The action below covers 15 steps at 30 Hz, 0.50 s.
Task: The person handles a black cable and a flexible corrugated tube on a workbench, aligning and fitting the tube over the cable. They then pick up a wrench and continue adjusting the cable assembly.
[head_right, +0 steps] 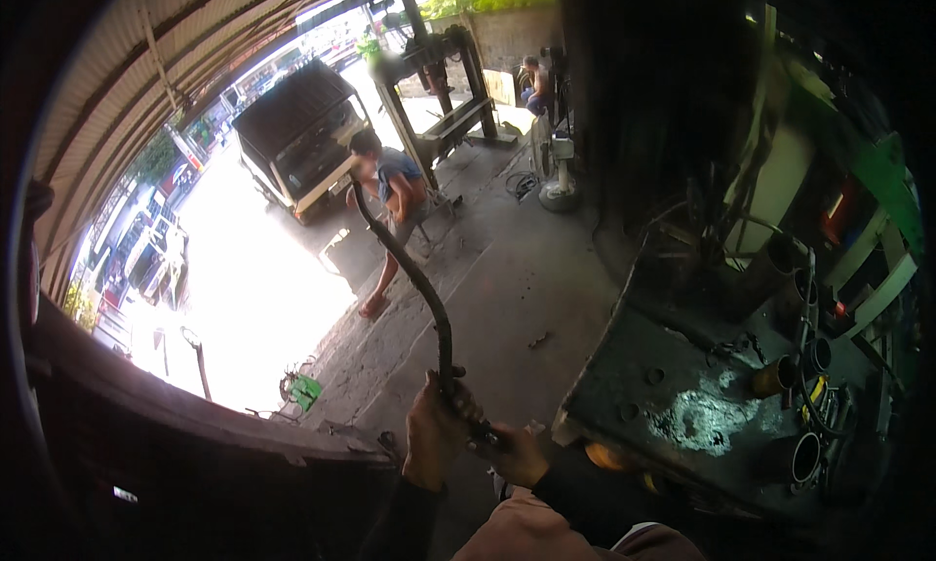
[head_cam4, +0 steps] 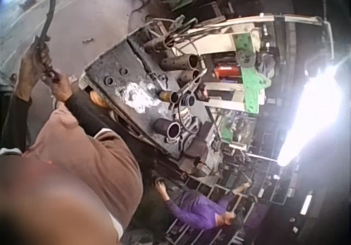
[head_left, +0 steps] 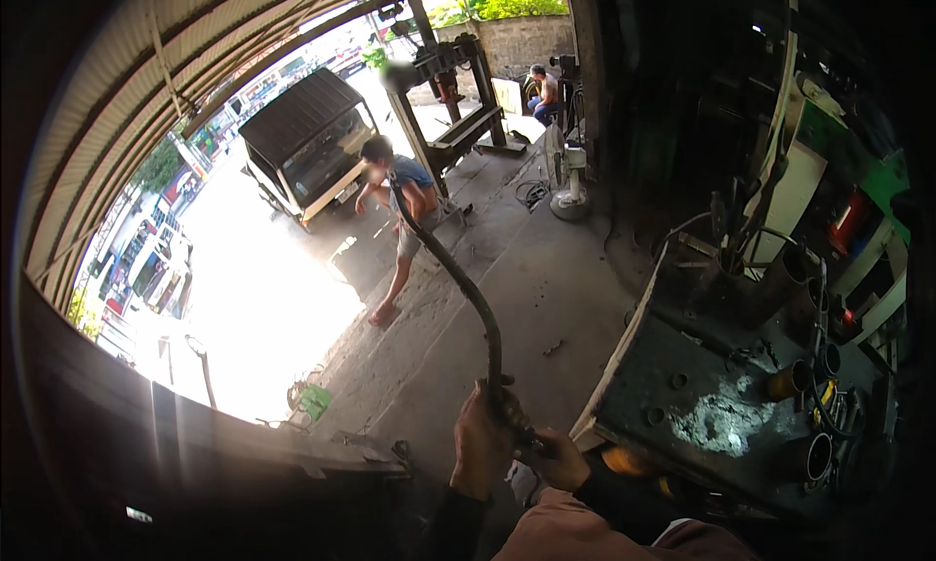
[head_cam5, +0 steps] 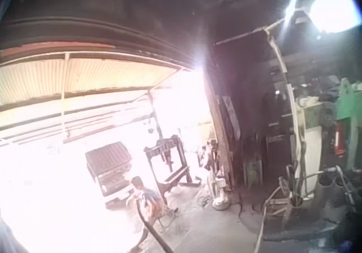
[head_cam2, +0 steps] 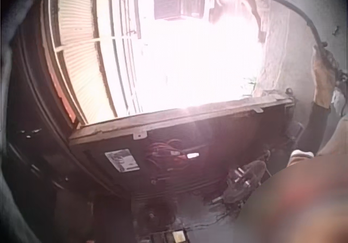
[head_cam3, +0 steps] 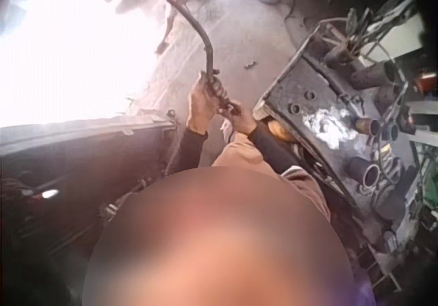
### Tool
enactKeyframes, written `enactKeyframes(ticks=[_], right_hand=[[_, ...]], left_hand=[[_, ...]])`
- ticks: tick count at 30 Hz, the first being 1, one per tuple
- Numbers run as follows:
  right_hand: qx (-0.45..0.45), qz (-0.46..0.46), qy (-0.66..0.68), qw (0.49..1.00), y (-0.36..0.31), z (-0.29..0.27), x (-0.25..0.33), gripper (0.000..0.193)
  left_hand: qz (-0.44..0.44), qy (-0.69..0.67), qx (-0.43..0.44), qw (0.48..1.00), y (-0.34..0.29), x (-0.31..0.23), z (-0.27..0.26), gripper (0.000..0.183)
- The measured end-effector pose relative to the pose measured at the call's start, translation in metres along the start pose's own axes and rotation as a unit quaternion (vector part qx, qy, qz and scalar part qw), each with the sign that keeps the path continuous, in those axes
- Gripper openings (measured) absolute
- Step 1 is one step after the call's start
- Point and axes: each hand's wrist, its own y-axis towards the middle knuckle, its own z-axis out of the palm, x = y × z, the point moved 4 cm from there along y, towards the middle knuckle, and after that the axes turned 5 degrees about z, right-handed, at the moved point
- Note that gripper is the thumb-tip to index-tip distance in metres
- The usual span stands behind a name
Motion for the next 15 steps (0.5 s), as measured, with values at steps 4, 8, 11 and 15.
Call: enactKeyframes(ticks=[4,8,11,15], right_hand=[[0.055,0.001,0.109,0.993,0.096,0.008,0.019,0.027],[-0.025,-0.005,-0.062,0.998,0.169,-0.007,0.050,0.032],[-0.053,-0.049,-0.003,0.997,0.193,-0.042,0.087,0.043],[-0.221,-0.054,-0.063,0.972,0.183,-0.094,0.127,0.048]], left_hand=[[0.002,0.202,0.001,0.979,0.077,-0.052,0.004,0.030],[0.078,0.495,0.086,0.861,0.170,-0.101,0.019,0.025],[0.086,0.482,0.230,0.841,0.234,-0.109,0.043,0.019],[0.005,0.323,0.264,0.909,0.324,-0.084,0.067,0.024]])
